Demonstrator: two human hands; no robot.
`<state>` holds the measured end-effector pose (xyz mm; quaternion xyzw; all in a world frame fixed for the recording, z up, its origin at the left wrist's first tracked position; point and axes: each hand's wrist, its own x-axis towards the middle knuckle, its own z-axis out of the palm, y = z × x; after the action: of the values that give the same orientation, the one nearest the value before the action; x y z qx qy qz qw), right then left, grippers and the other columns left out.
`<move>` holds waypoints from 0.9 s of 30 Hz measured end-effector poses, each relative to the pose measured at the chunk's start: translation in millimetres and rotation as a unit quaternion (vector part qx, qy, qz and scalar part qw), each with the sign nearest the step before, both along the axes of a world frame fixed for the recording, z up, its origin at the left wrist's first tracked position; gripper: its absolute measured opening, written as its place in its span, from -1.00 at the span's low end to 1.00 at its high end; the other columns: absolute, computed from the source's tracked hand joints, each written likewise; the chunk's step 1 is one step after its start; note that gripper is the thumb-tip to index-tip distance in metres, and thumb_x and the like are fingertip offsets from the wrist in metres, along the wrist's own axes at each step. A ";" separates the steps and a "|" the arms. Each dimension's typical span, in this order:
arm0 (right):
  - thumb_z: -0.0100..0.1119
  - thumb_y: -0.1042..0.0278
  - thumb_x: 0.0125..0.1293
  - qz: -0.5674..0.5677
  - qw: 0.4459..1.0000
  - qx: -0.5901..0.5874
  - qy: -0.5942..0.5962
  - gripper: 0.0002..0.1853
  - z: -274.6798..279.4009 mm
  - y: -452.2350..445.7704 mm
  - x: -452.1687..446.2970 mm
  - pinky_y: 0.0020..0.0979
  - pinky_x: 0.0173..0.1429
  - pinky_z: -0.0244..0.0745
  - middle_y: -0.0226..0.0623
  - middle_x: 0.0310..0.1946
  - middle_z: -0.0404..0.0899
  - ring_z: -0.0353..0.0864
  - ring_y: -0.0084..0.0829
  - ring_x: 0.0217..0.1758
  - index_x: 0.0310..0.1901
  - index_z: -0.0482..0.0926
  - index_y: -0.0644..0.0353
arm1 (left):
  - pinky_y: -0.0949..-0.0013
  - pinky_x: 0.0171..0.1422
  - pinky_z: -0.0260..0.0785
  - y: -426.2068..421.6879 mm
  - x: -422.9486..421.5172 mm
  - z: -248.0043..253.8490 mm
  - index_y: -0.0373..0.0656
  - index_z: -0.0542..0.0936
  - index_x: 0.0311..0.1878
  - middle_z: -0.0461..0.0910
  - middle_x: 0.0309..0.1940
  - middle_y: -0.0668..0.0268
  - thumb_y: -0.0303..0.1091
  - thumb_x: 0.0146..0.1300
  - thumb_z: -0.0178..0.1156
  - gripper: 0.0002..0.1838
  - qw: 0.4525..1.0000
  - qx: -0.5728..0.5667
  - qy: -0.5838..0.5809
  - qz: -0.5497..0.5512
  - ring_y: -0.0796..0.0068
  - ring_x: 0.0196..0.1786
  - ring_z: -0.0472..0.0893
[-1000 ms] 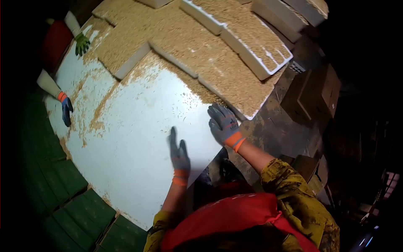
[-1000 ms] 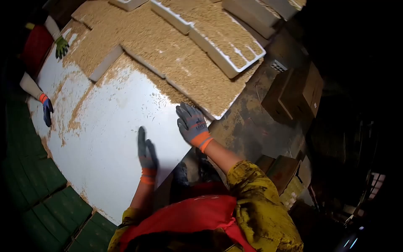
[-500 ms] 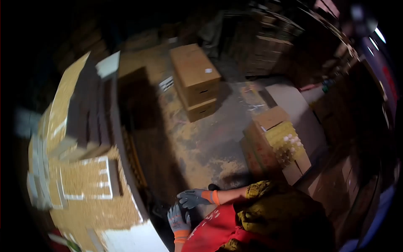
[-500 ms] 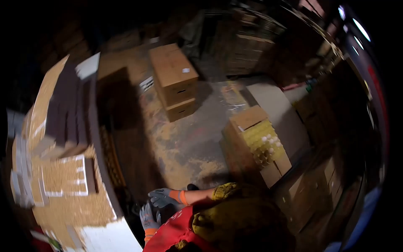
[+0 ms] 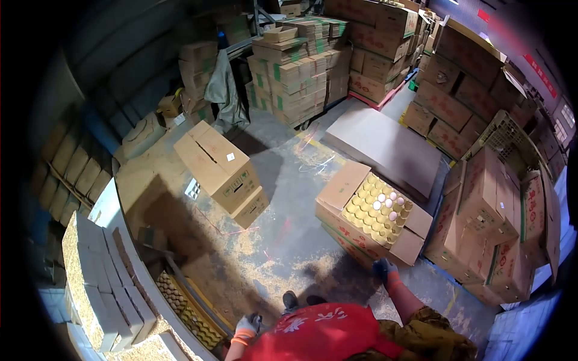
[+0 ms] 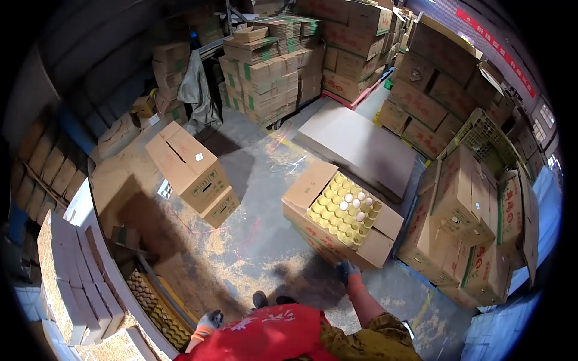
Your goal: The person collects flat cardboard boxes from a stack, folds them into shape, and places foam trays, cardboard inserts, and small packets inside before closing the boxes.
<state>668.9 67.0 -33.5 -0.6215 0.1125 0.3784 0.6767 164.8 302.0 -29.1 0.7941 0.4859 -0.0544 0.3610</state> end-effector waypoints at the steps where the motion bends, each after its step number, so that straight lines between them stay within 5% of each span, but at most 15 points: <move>1: 0.08 0.16 0.28 -0.035 0.999 0.003 0.034 -0.80 -8.1 -10.6 -7.5 -0.38 -0.37 0.48 -0.35 -0.44 0.57 0.55 -0.40 -0.45 -0.27 0.57 0.10 | 0.08 0.05 0.40 14.7 25.7 38.9 -0.06 0.61 -0.04 0.58 -0.15 -0.02 -0.02 0.26 0.01 -0.61 1.000 -0.010 0.006 0.003 -0.05 -0.06 0.55; 4: 0.19 0.19 0.25 -0.017 0.993 0.012 0.114 -0.83 -26.1 -9.7 -27.0 -0.44 -0.45 0.45 -0.36 -0.48 0.55 0.51 -0.45 -0.53 -0.27 0.52 0.09 | 0.12 0.06 0.40 55.9 42.6 50.7 -0.11 0.60 -0.03 0.58 -0.15 -0.02 -0.02 0.28 -0.01 -0.59 0.998 0.026 -0.061 -0.003 -0.03 -0.04 0.55; 9: 0.19 0.24 0.25 -0.040 0.996 0.035 0.074 -0.84 13.6 68.8 -45.4 -0.44 -0.50 0.40 -0.35 -0.44 0.52 0.48 -0.44 -0.52 -0.20 0.49 0.04 | 0.18 0.08 0.40 146.2 99.2 73.5 -0.16 0.59 -0.01 0.57 -0.10 0.00 -0.05 0.30 0.01 -0.59 0.994 0.013 -0.084 -0.065 -0.01 -0.01 0.54; 17: 0.14 0.16 0.28 -0.115 0.986 0.120 -0.002 -0.78 44.3 244.4 98.6 -0.35 -0.34 0.53 -0.31 -0.36 0.56 0.56 -0.39 -0.41 -0.12 0.48 0.03 | 0.27 0.23 0.31 321.8 267.7 79.1 -0.23 0.55 0.04 0.54 0.01 0.02 -0.01 0.25 0.11 -0.52 0.984 0.002 -0.093 -0.153 0.07 0.10 0.50; 19: 0.14 0.09 0.27 -0.120 0.989 0.082 0.008 -0.64 44.6 298.7 152.6 -0.34 -0.25 0.55 -0.25 -0.23 0.56 0.58 -0.37 -0.32 0.03 0.43 0.04 | 0.27 0.23 0.30 368.1 284.9 66.6 -0.24 0.55 0.04 0.54 0.01 0.01 -0.01 0.25 0.10 -0.51 0.989 0.011 -0.079 -0.128 0.07 0.11 0.50; 23: 0.20 0.09 0.22 -0.072 0.987 0.146 -0.012 -0.58 63.9 418.4 255.3 -0.30 -0.16 0.54 -0.20 -0.15 0.54 0.59 -0.30 -0.24 0.04 0.42 0.08 | 0.24 0.24 0.29 432.9 280.6 52.0 -0.24 0.56 0.01 0.54 0.00 -0.01 -0.04 0.26 0.06 -0.54 0.999 0.019 -0.026 -0.011 0.06 0.13 0.49; 25: 0.21 0.05 0.20 -0.033 0.985 0.171 -0.021 -0.47 74.3 485.5 304.0 -0.27 -0.09 0.52 -0.11 -0.05 0.50 0.57 -0.26 -0.14 0.13 0.37 0.13 | 0.21 0.21 0.31 451.4 269.5 60.4 -0.22 0.57 -0.01 0.55 -0.02 -0.01 -0.01 0.26 0.03 -0.53 0.994 0.015 0.096 0.042 0.03 0.09 0.50; 27: 0.17 0.18 0.26 -0.043 0.981 0.190 0.002 -0.67 120.3 556.0 324.9 -0.33 -0.18 0.54 -0.28 -0.23 0.56 0.58 -0.35 -0.24 0.02 0.47 0.06 | 0.18 0.15 0.34 471.3 239.3 39.7 -0.21 0.60 -0.07 0.56 -0.07 -0.01 0.00 0.25 0.01 -0.55 0.996 0.026 0.047 0.071 0.02 0.04 0.52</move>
<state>993.7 622.9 86.8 -0.4758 0.0664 0.3648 0.7976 404.1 773.4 10.6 0.7633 0.5588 -0.0536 0.3198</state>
